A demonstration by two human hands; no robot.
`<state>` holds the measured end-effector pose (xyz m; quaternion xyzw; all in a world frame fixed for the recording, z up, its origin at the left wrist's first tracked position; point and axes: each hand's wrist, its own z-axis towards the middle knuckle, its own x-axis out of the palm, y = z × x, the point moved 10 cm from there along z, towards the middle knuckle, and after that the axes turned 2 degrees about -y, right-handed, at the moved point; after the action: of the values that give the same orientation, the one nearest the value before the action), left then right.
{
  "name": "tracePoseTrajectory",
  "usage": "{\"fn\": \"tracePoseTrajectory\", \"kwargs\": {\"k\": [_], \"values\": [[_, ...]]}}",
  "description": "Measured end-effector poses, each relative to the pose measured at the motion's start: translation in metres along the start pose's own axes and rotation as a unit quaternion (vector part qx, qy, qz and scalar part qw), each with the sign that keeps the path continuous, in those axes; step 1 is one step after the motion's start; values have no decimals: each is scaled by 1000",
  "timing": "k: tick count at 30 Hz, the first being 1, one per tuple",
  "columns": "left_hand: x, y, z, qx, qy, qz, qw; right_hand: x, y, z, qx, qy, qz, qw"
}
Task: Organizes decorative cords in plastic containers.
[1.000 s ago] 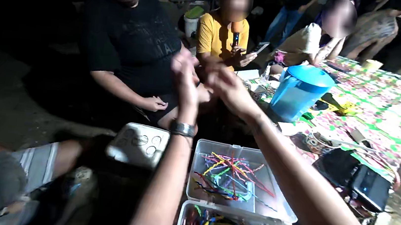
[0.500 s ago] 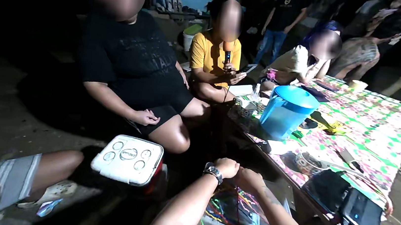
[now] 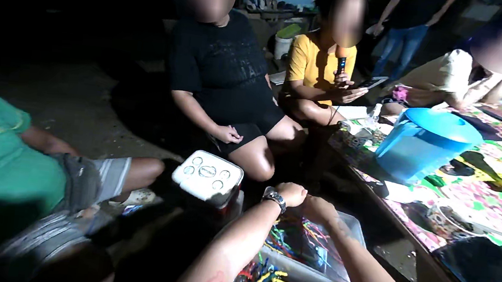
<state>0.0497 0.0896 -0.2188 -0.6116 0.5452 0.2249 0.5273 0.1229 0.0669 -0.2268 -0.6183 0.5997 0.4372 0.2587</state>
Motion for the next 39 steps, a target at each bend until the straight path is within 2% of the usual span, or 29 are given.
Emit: {"fn": "tracePoseTrajectory", "kwargs": {"k": [4, 8, 12, 14, 15, 16, 17, 19, 21, 23, 24, 25, 26, 28, 30, 32, 35, 36, 37, 39], "values": [[-58, 54, -37, -18, -118, -88, 989, -20, 78, 2, -102, -21, -3, 995], [-133, 68, -118, -68, -205, -122, 969, -55, 137, -38, -190, -85, -5, 978], [-138, 62, -204, -26, -203, -110, 973, -44, 151, -94, -277, -73, -21, 958], [-154, 58, -235, 15, -229, -164, 959, -71, 160, -120, -321, -95, 73, 939], [-174, 55, -250, 46, -284, -216, 933, -100, 168, -133, -346, -127, 166, 914], [-196, 52, -266, 75, -341, -269, 898, -131, 176, -143, -369, -155, 290, 870], [-217, 49, -284, 96, -400, -311, 857, -156, 184, -152, -389, -164, 419, 804], [-262, 39, -312, 176, -506, -369, 759, -199, 198, -178, -423, -152, 621, 642], [-299, 19, -330, 293, -567, -431, 639, -228, 202, -205, -447, -148, 723, 505], [-316, 16, -348, 381, -590, -495, 512, -254, 224, -204, -547, -73, 759, 346], [-318, 15, -356, 407, -587, -512, 476, -262, 238, -204, -577, -34, 759, 299], [-318, 12, -361, 422, -583, -515, 465, -266, 247, -205, -592, -11, 757, 277], [-319, 9, -360, 432, -583, -512, 461, -266, 251, -205, -600, 4, 754, 268], [-321, 2, -353, 428, -596, -502, 458, -264, 245, -203, -614, -1, 738, 280], [-321, -2, -347, 419, -604, -473, 486, -262, 233, -200, -607, -25, 732, 308], [-321, -7, -345, 459, -586, -421, 518, -261, 213, -199, -589, -44, 742, 317], [-305, -8, -332, 476, -551, -429, 535, -259, 170, -205, -573, -76, 725, 375], [-297, -10, -326, 463, -538, -432, 556, -260, 155, -208, -561, -91, 723, 393], [-290, -12, -318, 459, -526, -450, 557, -262, 140, -212, -556, -114, 712, 413], [-284, -22, -298, 452, -511, -502, 532, -267, 108, -218, -552, -161, 696, 430]]}}
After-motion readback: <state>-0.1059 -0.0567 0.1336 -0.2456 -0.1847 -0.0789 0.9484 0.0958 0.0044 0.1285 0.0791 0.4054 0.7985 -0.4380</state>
